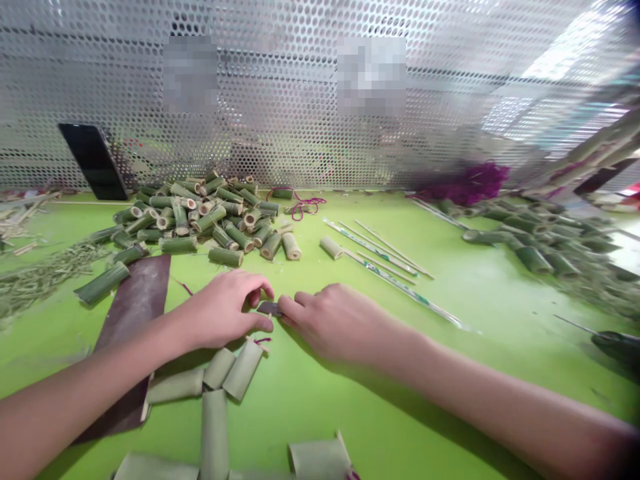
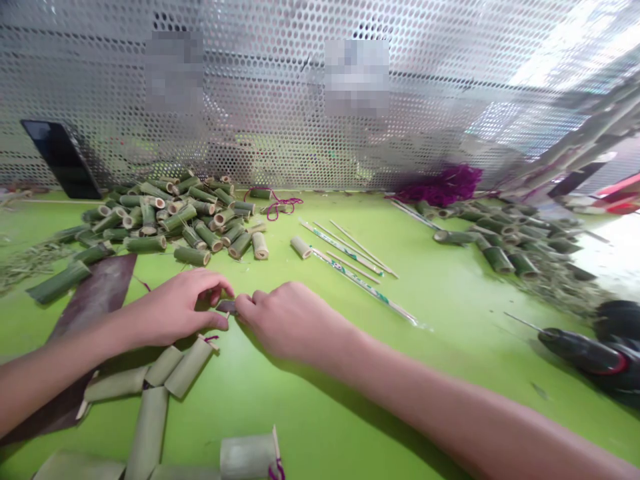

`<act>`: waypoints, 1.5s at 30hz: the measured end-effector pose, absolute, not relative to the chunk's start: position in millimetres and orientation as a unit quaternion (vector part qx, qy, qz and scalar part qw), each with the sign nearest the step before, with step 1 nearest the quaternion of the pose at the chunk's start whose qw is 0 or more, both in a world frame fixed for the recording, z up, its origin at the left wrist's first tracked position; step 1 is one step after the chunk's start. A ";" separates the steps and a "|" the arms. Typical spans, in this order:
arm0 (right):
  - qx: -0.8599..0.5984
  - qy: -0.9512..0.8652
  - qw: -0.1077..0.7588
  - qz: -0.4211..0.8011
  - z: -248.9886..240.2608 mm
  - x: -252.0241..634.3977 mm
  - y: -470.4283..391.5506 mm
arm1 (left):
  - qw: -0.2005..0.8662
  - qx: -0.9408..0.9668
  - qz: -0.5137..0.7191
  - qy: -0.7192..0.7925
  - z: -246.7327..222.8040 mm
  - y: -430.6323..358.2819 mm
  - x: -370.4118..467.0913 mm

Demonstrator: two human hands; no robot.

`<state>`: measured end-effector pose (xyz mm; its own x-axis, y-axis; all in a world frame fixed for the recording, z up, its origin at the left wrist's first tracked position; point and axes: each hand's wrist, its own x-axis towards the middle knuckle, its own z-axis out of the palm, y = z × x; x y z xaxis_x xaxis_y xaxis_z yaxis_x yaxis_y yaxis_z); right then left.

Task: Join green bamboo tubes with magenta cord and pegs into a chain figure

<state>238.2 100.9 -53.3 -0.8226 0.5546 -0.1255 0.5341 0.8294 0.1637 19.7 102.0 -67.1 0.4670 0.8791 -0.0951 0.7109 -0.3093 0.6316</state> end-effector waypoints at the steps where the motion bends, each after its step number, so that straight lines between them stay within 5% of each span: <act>1: 0.287 0.953 0.081 0.055 -53.2 238.1 101.0 | 0.313 0.800 0.138 0.493 -66.9 102.0 19.7; 9: 0.322 0.946 0.018 0.029 -57.9 243.3 101.9 | 0.318 0.801 0.131 0.489 -65.2 103.3 18.4; 45: 0.299 0.951 0.029 0.068 -57.5 240.2 102.9 | 0.346 0.778 0.133 0.508 -68.6 105.6 16.5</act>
<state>240.2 102.9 -57.5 -0.8192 0.5733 -0.0137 0.5655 0.8115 0.1475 16.5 105.6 -68.6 0.4489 0.8819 -0.1437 0.6977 -0.2455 0.6730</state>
